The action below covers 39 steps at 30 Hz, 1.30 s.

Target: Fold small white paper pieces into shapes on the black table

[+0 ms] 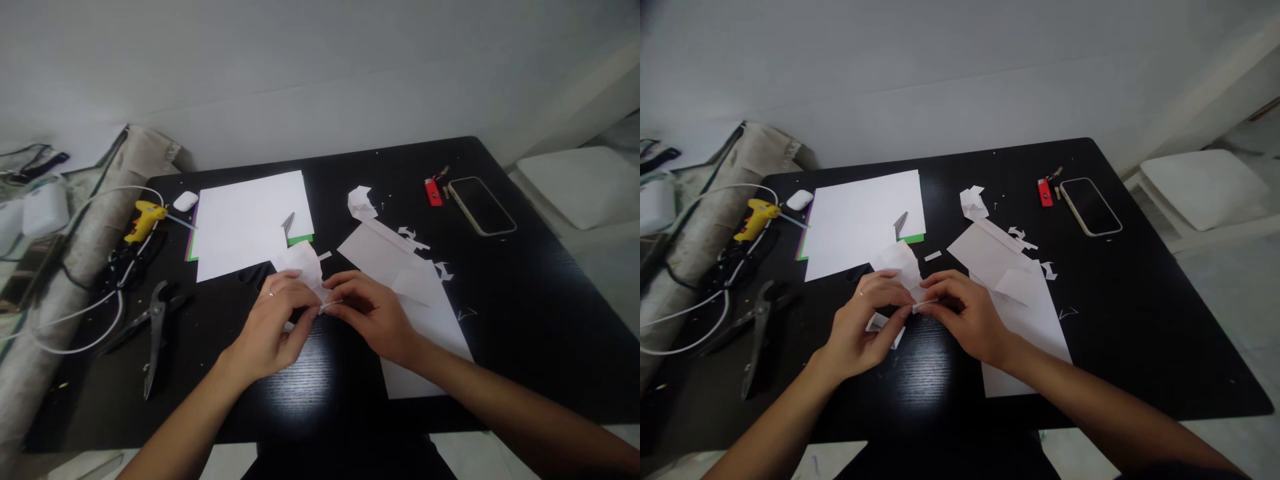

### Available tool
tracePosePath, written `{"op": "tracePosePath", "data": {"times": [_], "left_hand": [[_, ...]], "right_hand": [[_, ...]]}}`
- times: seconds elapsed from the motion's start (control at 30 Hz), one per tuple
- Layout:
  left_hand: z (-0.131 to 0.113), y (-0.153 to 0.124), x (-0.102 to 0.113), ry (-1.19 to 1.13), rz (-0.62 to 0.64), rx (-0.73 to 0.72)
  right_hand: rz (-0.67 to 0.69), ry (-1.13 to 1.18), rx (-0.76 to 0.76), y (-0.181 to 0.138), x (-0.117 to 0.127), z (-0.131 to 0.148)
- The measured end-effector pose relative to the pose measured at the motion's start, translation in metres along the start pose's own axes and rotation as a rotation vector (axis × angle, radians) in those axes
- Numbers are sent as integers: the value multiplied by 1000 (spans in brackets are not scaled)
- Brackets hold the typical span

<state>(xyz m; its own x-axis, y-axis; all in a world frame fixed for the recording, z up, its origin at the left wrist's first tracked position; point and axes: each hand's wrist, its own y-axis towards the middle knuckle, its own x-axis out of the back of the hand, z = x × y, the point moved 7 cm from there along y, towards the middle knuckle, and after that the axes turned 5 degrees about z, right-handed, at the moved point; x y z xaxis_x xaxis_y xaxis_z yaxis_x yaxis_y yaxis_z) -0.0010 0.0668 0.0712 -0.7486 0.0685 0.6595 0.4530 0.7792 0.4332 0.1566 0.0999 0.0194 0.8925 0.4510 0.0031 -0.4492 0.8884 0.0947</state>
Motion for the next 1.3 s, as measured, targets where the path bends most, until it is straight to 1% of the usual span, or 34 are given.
{"op": "tracePosePath", "data": {"times": [0.27, 0.47, 0.67, 0.97, 1.07, 1.3], "left_hand": [[0, 0, -2, 4, 18, 3], [-2, -1, -2, -1, 1, -9], [0, -2, -4, -15, 0, -1], [-2, -1, -4, 0, 7, -5], [-3, -1, -4, 5, 6, -6], [-3, 0, -4, 0, -5, -1]], "right_hand": [[24, -57, 69, -2, -1, 6], [22, -107, 118, -3, 0, 11], [30, -108, 90, -2, 1, 6], [-11, 40, -21, -1, 1, -1], [-23, 41, -13, -1, 1, -2], [-18, -60, 40, -1, 1, 2]]}}
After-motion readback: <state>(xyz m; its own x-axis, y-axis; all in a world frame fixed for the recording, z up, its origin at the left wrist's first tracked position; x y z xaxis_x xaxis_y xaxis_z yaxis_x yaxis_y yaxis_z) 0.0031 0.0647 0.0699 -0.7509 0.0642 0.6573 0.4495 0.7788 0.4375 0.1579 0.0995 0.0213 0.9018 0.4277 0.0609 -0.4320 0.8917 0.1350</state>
